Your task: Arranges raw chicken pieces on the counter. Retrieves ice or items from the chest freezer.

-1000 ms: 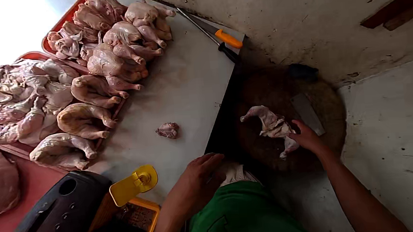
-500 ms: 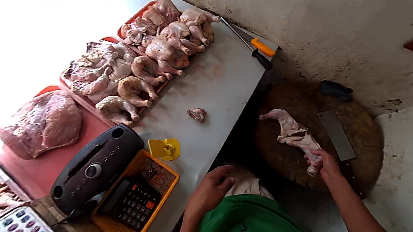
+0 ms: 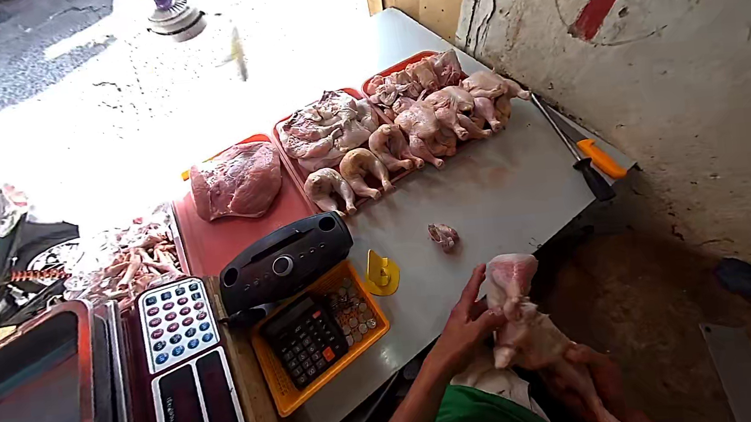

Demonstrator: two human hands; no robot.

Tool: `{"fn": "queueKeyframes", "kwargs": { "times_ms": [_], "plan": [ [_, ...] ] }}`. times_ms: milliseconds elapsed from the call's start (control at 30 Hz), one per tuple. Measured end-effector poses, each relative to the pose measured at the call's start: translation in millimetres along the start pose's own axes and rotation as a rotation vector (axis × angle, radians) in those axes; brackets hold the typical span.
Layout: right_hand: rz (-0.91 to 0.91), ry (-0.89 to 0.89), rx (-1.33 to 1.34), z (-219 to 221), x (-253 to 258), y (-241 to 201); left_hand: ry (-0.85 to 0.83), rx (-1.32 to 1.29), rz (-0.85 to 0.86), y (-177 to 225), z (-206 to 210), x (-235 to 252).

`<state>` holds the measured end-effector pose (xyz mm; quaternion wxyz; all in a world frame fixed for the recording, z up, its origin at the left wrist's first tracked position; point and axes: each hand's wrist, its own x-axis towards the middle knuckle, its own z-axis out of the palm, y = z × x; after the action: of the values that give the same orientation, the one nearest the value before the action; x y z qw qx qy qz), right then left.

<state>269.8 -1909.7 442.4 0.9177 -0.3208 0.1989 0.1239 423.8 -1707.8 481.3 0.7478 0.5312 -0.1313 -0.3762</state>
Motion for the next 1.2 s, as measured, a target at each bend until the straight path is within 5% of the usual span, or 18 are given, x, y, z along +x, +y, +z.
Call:
{"fn": "queueKeyframes", "kwargs": {
  "times_ms": [200,333,467,633,800,1000,1133,1200],
  "plan": [
    [0.139,-0.126,-0.372,55.8,95.0,-40.6,0.143,0.451,0.086,56.0,-38.5,4.3],
    [0.128,-0.442,-0.46,73.5,150.8,-59.6,0.324,0.664,-0.041,79.5,-37.1,20.6],
    [0.164,-0.503,-0.32,92.0,195.8,-72.3,0.561,0.454,-0.137,90.8,-46.9,35.5],
    [0.3,-0.537,-0.451,119.6,234.9,-109.1,0.742,0.239,0.042,91.5,-65.1,47.9],
    [0.415,-0.854,-0.685,120.2,302.8,-147.7,0.817,0.102,0.175,104.3,-78.2,47.6],
    [-0.003,-0.474,-1.265,169.1,400.4,-177.0,0.999,0.089,0.105,131.6,-96.8,32.5],
    [-0.301,-0.589,-1.591,223.1,477.1,-150.0,1.077,0.084,0.075,161.2,-120.6,33.3],
    [-0.2,-0.659,-1.862,239.1,521.5,-132.9,1.109,0.029,0.064,172.8,-131.6,33.4]
  ]
}}
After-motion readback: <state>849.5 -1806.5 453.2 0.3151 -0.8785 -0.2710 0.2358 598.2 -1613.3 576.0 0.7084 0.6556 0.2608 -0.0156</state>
